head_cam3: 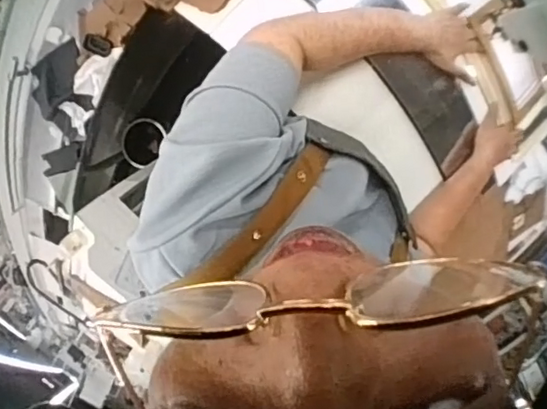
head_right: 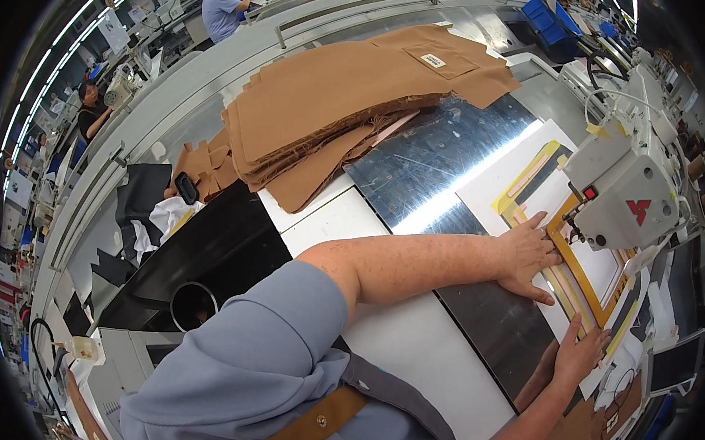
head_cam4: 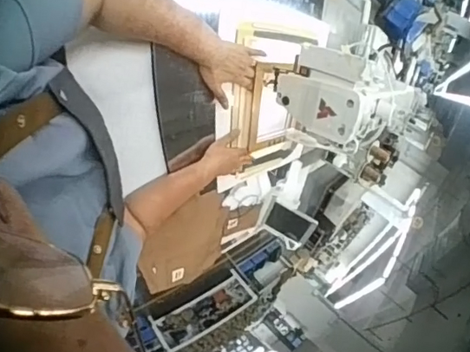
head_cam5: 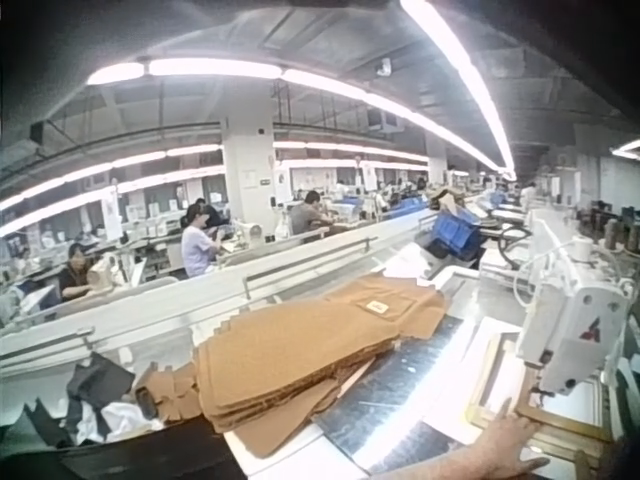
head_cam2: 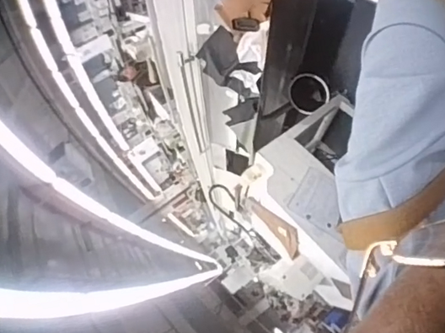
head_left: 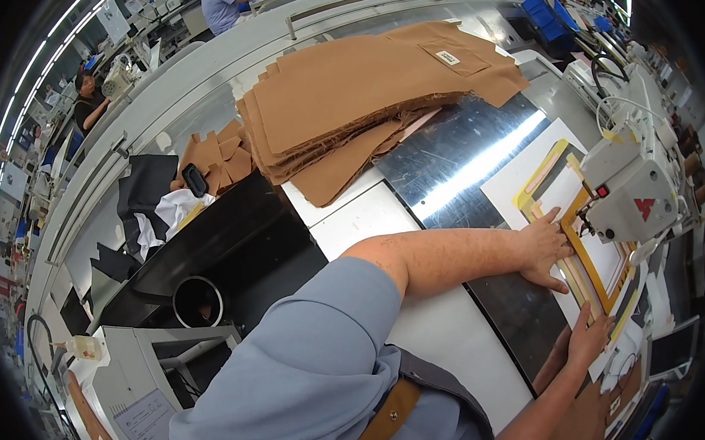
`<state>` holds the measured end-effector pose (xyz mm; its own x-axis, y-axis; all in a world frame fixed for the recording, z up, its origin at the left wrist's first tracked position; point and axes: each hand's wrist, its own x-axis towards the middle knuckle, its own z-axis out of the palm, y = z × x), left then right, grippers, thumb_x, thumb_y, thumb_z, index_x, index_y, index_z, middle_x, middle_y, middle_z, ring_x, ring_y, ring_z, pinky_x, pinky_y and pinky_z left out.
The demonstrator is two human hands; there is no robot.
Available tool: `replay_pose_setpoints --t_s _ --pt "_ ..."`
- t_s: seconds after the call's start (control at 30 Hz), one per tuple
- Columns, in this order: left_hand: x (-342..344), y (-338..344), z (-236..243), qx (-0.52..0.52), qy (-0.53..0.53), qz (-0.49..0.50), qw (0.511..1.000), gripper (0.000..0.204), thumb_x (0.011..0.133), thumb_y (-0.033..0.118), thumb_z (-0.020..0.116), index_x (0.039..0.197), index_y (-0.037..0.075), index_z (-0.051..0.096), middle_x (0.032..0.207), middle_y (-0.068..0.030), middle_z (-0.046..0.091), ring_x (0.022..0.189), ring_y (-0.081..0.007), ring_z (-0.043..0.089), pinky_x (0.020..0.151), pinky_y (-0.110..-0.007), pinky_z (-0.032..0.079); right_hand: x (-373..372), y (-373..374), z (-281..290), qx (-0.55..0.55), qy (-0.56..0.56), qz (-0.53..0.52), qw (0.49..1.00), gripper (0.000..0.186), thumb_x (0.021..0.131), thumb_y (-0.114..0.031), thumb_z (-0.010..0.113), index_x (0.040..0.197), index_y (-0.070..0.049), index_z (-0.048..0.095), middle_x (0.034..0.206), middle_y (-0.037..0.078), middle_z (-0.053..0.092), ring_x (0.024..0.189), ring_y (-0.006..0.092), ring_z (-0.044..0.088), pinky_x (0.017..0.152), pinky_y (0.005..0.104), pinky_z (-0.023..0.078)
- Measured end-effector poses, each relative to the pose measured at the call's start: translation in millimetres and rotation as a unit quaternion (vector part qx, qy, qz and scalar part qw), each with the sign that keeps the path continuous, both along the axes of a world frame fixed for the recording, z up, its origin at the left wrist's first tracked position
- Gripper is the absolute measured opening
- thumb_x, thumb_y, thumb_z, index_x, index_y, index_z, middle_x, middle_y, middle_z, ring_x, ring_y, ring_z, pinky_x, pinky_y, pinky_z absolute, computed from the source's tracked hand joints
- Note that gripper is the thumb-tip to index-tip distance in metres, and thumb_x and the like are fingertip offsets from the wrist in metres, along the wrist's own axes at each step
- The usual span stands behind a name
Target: Sewing labels onto leather pieces using an industrial sewing machine.
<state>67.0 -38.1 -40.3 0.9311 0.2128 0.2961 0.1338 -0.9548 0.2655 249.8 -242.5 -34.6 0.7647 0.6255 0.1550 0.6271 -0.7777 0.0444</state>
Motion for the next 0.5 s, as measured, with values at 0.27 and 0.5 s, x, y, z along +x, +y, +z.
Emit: replay_pose_setpoints --t_s 0.27,0.5 --pt "-25.8 10.0 1.5 -0.03 -0.026 0.063 0.997 0.082 0.087 0.077 0.041 0.141 0.019 0.059 0.155 -0.0227 0.041 0.148 -0.0438 0.028 0.12 -0.067 0.002 17.7 -1.0 -1.5 -0.01 -0.006 0.022 1.0 0.092 0.099 -0.064 0.042 0.142 0.017 0.041 0.153 0.037 0.033 0.146 0.0455 0.032 0.12 0.0494 0.026" --pt "-146.5 4.7 24.5 -0.128 -0.12 0.187 0.967 0.082 0.088 0.072 0.05 0.135 0.006 0.062 0.142 -0.023 0.052 0.141 -0.0345 0.042 0.12 -0.059 0.022 36.1 -1.8 -16.8 0.022 -0.035 0.014 0.999 0.096 0.098 -0.064 0.045 0.148 0.017 0.031 0.157 0.035 0.028 0.148 0.0434 0.028 0.122 0.0439 0.024"
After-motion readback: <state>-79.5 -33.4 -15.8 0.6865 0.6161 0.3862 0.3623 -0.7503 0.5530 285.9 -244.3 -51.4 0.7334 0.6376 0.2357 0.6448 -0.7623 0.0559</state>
